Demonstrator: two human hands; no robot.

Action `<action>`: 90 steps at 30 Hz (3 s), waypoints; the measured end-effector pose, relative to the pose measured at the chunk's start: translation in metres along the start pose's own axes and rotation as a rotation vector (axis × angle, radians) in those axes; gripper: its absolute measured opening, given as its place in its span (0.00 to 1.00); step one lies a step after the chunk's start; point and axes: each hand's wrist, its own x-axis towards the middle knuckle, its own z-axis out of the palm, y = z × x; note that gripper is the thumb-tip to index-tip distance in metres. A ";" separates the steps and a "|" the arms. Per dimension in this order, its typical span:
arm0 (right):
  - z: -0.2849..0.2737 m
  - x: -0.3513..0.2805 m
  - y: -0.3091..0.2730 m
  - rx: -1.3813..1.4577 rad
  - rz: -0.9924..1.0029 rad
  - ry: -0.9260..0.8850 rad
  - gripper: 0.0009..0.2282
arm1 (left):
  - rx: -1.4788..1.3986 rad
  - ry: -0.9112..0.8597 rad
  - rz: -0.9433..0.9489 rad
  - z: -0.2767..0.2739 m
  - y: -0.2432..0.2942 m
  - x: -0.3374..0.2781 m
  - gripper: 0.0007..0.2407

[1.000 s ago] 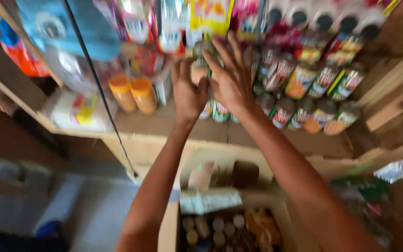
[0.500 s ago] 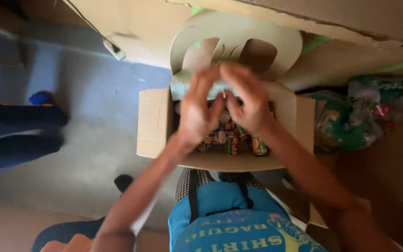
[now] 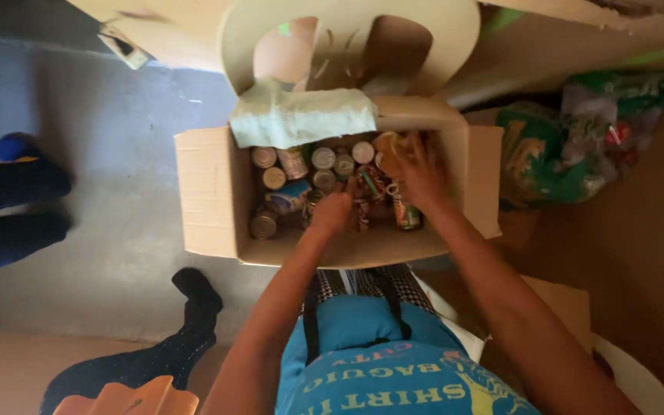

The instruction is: Wiping down canned goods and placing them onto grocery store shelves.

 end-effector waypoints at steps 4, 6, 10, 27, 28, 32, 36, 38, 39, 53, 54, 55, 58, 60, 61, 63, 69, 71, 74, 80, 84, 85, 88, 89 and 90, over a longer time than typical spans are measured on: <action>0.025 -0.009 0.031 0.095 0.044 -0.071 0.41 | 0.294 0.151 0.276 0.026 0.013 -0.002 0.11; 0.027 -0.008 0.025 0.088 0.098 -0.112 0.39 | 0.229 0.289 0.311 0.034 0.016 0.010 0.19; 0.041 -0.018 0.032 0.216 0.127 -0.157 0.26 | -0.192 0.205 0.003 0.114 -0.042 0.063 0.19; -0.099 -0.024 -0.121 0.668 -0.118 0.447 0.23 | -1.956 -0.211 0.014 0.012 0.008 0.033 0.18; -0.096 -0.023 -0.124 0.773 -0.015 0.433 0.19 | -1.925 -0.237 -0.118 -0.006 0.018 0.025 0.19; -0.030 -0.017 -0.075 1.018 0.431 0.227 0.11 | -1.886 -0.133 0.013 -0.034 0.024 -0.006 0.19; -0.032 -0.019 -0.069 1.471 0.351 0.226 0.14 | -2.011 -0.069 0.103 -0.052 0.025 -0.011 0.24; -0.068 -0.031 -0.113 1.451 0.159 0.190 0.20 | -1.964 -0.011 -0.004 -0.062 0.036 -0.021 0.27; -0.100 -0.035 -0.146 1.132 0.053 0.398 0.20 | -1.975 -0.069 0.033 -0.059 0.038 -0.023 0.28; -0.136 -0.024 -0.118 1.130 0.138 0.239 0.11 | -1.528 -0.105 0.092 -0.111 0.067 -0.075 0.26; -0.122 -0.022 -0.109 1.085 0.047 0.292 0.11 | -1.563 -0.123 0.020 -0.113 0.069 -0.077 0.25; -0.108 -0.020 -0.099 1.038 -0.043 0.345 0.11 | -1.598 -0.141 -0.053 -0.114 0.071 -0.080 0.24; -0.103 -0.020 -0.080 0.401 -0.497 0.944 0.16 | -1.801 -0.324 0.042 -0.122 0.092 -0.096 0.25; -0.110 -0.021 -0.072 0.344 -0.504 0.915 0.17 | -1.776 -0.370 0.107 -0.127 0.089 -0.095 0.28; -0.113 -0.021 -0.070 0.288 -0.506 0.886 0.18 | -1.748 -0.416 0.169 -0.129 0.087 -0.095 0.30; -0.126 -0.024 -0.068 0.204 -0.511 0.843 0.20 | -1.729 -0.434 0.213 -0.139 0.081 -0.095 0.30; -0.189 -0.024 -0.110 1.005 -0.017 0.182 0.09 | -1.163 0.058 0.294 -0.145 0.061 -0.088 0.28; -0.204 -0.025 -0.111 0.903 -0.006 0.141 0.09 | -1.002 0.150 0.366 -0.145 0.064 -0.090 0.28; -0.230 -0.037 -0.133 1.114 0.062 0.010 0.10 | -1.391 0.085 0.174 -0.152 0.070 -0.097 0.23; -0.224 -0.025 -0.192 0.557 -0.461 0.652 0.15 | -1.239 0.303 0.324 -0.142 0.059 -0.089 0.25; -0.164 -0.006 -0.143 0.581 -0.033 0.557 0.18 | -1.330 0.114 0.205 -0.154 0.065 -0.104 0.28; -0.151 -0.001 -0.123 -0.006 -0.128 0.635 0.24 | -1.470 -0.041 0.124 -0.158 0.067 -0.112 0.26; -0.190 -0.014 -0.145 1.221 0.310 0.441 0.14 | -2.042 0.043 0.139 -0.172 0.076 -0.114 0.25; -0.203 -0.011 -0.160 1.221 0.294 0.446 0.14 | -2.040 0.051 0.155 -0.174 0.077 -0.109 0.25; -0.215 -0.013 -0.175 1.093 0.154 0.527 0.14 | -2.120 -0.009 0.160 -0.171 0.079 -0.106 0.27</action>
